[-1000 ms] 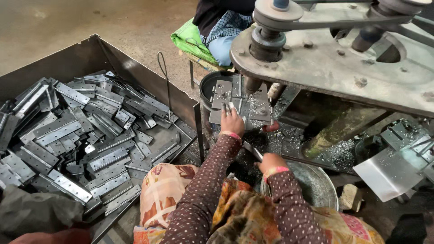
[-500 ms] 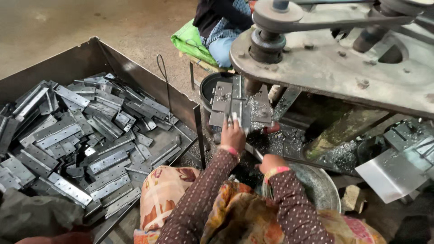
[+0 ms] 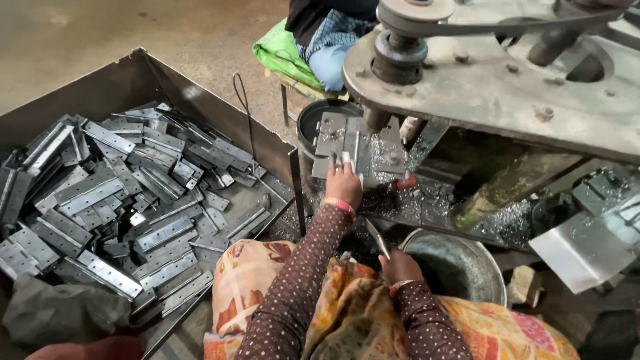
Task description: The person picks up metal pieces from a bin and places them into a press machine. They operate the machine using a lever to process the metal pieces and then remove them.
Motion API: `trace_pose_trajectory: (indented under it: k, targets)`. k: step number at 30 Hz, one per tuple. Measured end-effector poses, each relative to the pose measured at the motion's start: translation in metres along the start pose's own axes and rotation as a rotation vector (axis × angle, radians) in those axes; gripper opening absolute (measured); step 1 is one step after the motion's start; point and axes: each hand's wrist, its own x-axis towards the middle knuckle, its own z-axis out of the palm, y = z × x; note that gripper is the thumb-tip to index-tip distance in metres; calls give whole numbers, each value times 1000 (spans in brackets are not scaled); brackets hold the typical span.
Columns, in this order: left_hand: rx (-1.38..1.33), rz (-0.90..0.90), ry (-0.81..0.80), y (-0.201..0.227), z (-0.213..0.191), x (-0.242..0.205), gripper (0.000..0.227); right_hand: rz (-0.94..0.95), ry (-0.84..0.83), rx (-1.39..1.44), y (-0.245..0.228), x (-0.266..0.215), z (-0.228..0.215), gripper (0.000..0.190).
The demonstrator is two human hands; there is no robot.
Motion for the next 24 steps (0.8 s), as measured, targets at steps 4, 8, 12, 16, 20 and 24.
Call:
trace_pose_trajectory:
  k: [4, 8, 12, 16, 20, 24]
  targets:
    - [13, -16, -15, 3, 3, 11, 29, 25, -147, -46, -18, 26, -49, 47]
    - [2, -80, -125, 6, 8, 43, 31, 27, -217, -135, -21, 40, -61, 53]
    - [-47, -75, -135, 6, -7, 40, 31, 5, -52, -29, 12, 10, 10, 50]
    - [-191, 37, 139, 11, -49, -20, 24, -84, 132, 54, 31, 12, 49, 45]
    - [-1437, 128, -134, -14, -99, -119, 34, 21, -16, 2, 11, 29, 8, 45]
    - [27, 195, -352, -6, -132, -158, 18, 70, -234, -90, -28, 32, -70, 45]
